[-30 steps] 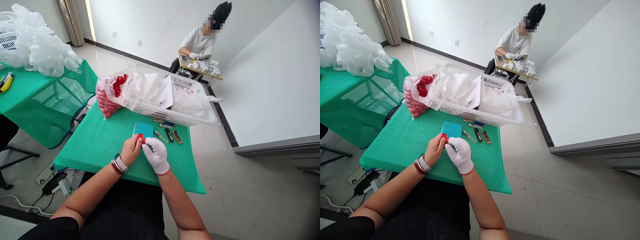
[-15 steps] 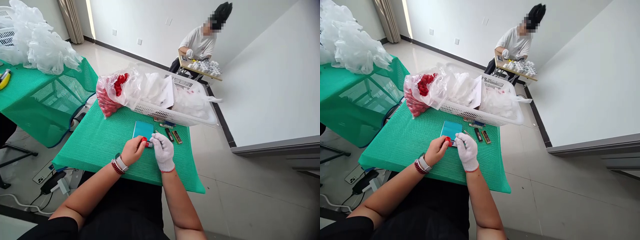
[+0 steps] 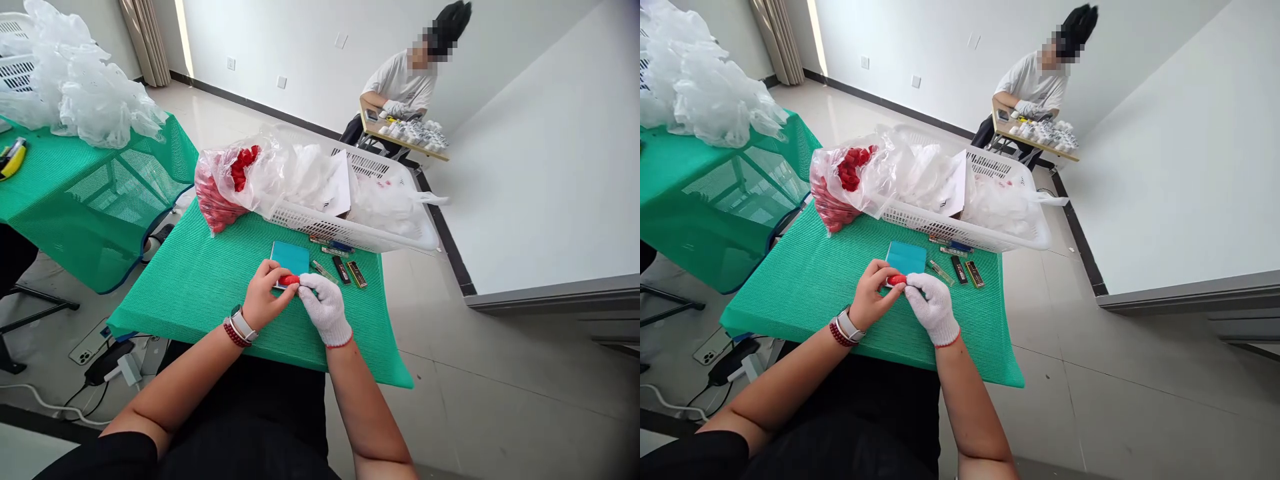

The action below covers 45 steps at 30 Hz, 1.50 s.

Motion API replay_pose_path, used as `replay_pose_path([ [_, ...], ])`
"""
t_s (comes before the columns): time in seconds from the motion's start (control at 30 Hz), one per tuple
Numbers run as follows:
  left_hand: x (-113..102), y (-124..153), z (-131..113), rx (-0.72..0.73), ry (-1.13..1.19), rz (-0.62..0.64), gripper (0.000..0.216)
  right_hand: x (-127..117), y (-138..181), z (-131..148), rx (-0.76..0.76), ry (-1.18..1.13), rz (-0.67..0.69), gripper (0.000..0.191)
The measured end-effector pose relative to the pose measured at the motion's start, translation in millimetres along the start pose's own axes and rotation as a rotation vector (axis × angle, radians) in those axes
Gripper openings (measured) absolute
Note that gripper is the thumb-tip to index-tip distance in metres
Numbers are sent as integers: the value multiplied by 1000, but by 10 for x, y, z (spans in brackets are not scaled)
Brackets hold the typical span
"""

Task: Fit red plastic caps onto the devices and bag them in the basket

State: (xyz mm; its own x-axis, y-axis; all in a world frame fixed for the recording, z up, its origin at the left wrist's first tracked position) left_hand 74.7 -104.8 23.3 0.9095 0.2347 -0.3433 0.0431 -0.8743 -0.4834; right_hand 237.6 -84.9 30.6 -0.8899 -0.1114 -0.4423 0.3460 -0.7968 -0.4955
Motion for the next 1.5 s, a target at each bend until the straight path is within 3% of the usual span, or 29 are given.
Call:
replay_pose_path([
  [0.17, 18, -15, 37, -1, 57, 98, 20, 4, 5, 4, 3, 5, 30, 12],
  [0.33, 40, -23, 63, -50, 36, 187, 45, 46, 2, 18, -48, 65, 72, 10],
  [0.57, 36, -22, 60, -30, 84, 116, 16, 51, 8, 7, -18, 160, 26, 15],
  [0.93, 14, -47, 41, -76, 163, 150, 27, 45, -4, 83, 63, 113, 49, 18],
  [1.27, -9, -53, 41, -109, 206, 106, 18, 58, 0, 39, 125, -12, 50, 16],
  [1.43, -11, -53, 43, -122, 184, 148, 43, 52, 10, 35, 139, -57, 87, 17],
  [1.5, -6, -48, 47, -121, 165, 153, 43, 48, 0, 46, 150, -70, 112, 19],
])
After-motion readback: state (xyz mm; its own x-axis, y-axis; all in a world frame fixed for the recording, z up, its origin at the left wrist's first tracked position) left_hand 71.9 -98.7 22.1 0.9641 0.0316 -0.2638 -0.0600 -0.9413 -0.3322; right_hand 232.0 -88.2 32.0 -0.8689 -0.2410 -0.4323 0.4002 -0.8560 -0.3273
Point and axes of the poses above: each hand's wrist, its own y-axis away from the middle knuckle, its own x-axis out of the palm, z = x × y, the point moved 1 cm from there along -y, towards the middle knuckle, and after that the axes turned 1 degree about -y, right-handed, at the moved point
